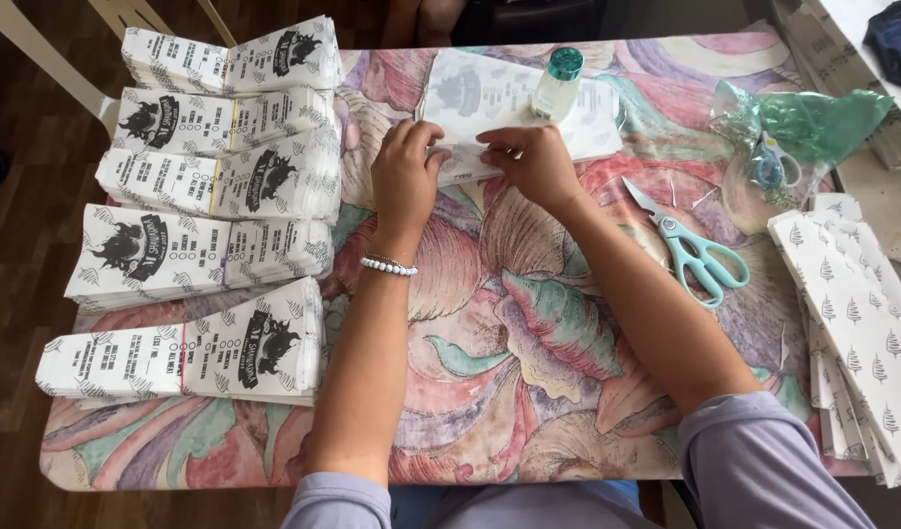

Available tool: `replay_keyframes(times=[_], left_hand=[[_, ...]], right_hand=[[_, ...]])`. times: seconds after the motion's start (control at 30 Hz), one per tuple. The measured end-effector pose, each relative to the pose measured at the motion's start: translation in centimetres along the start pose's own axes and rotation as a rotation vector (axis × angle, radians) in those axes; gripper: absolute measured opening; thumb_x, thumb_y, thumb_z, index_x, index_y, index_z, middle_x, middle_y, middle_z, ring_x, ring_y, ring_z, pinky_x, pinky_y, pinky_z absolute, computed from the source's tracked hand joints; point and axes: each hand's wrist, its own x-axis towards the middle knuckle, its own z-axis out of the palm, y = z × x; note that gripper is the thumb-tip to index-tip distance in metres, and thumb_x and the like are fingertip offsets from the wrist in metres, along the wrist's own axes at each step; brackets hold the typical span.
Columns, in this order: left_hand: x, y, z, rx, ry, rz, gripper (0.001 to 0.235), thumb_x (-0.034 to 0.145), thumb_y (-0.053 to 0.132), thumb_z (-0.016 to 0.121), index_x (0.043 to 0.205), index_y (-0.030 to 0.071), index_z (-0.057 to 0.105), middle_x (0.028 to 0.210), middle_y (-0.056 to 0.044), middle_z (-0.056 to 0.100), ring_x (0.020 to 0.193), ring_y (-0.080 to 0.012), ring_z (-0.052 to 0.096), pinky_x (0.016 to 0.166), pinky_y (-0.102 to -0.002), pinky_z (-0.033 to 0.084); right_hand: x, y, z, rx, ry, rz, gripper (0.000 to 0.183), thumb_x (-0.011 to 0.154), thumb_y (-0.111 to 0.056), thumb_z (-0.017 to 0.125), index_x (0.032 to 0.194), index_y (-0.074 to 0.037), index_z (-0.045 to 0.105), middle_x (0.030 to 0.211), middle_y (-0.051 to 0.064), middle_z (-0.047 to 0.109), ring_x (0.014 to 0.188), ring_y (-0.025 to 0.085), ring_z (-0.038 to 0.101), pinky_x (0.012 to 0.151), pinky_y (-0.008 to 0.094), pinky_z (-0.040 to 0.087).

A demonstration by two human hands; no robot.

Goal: Folding printed paper sheets into specific shapes and stacking them neatly on a work table.

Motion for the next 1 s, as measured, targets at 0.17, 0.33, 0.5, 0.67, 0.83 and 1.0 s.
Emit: replay_keyframes(times=[0.17,0.33,0.5,0.67,0.83,1.0], left_hand=[[-0.3,-0.3,0.6,-0.184,0.129,-0.137,0.03,0.085,0.025,0.084,0.102,0.011,0.064,0.08,-0.005,0.066,0.074,-0.0247,0.071,0.07,-0.041,0.059],[0.3,1.3,-1.8,-0.583,0.106,-0.558,0.043,0.107,0.046,0.051,0.116,0.004,0.055,0.076,-0.009,0.072,0.06,-0.0133,0.071,0.049,-0.019,0.059],[0.8,0.4,-2.1,-0.545,-0.056,-0.908,0.093,0.085,0.055,0.084,0.149,0.003,0.041,0.134,-0.027,0.058,0.133,-0.0397,0.056,0.111,-0.052,0.046],[-0.6,-5.4,4.3,-0.73,0.04,-0.74,0.047,0.072,0.014,0.084,0.115,0.007,0.067,0.106,-0.005,0.076,0.091,-0.0146,0.07,0.078,-0.029,0.056],[-0.2,0.0,-0.5,-0.733,-0.011,-0.684,0.026,0.081,0.006,0.073,0.107,0.01,0.075,0.097,0.0,0.077,0.086,-0.0101,0.067,0.076,-0.026,0.056],[0.1,7.4,-7.3,-0.253,-0.107,-0.677,0.052,0.098,0.006,0.065,0.145,-0.002,0.047,0.148,-0.022,0.052,0.138,-0.0391,0.049,0.112,-0.049,0.044]], right_hand=[[0.3,-0.4,-0.2,0.078,0.047,0.042,0.027,0.089,-0.006,0.082,0.115,-0.012,0.079,0.084,0.009,0.077,0.078,0.023,0.073,0.077,0.034,0.059],[0.0,-4.6,-2.4,0.159,0.008,0.016,0.034,0.093,0.0,0.077,0.125,-0.013,0.076,0.085,0.007,0.076,0.08,0.02,0.072,0.083,0.036,0.058],[0.1,-5.3,-4.3,0.217,0.201,-0.152,0.034,0.082,-0.022,0.097,0.102,-0.003,0.078,0.087,0.014,0.075,0.08,0.025,0.069,0.075,0.035,0.051],[1.9,0.8,-3.5,-0.234,0.207,0.132,0.103,0.082,-0.048,0.095,0.158,-0.018,0.032,0.151,0.013,0.049,0.134,0.033,0.054,0.103,0.046,0.05],[3.8,4.2,-2.7,-0.227,0.184,0.123,0.085,0.091,-0.028,0.084,0.158,-0.022,0.031,0.148,0.011,0.06,0.131,0.032,0.062,0.099,0.042,0.052],[6.1,7.3,-3.6,-0.351,0.141,0.287,0.096,0.098,-0.036,0.078,0.161,-0.022,0.007,0.155,0.014,0.056,0.114,0.034,0.07,0.065,0.044,0.059]])
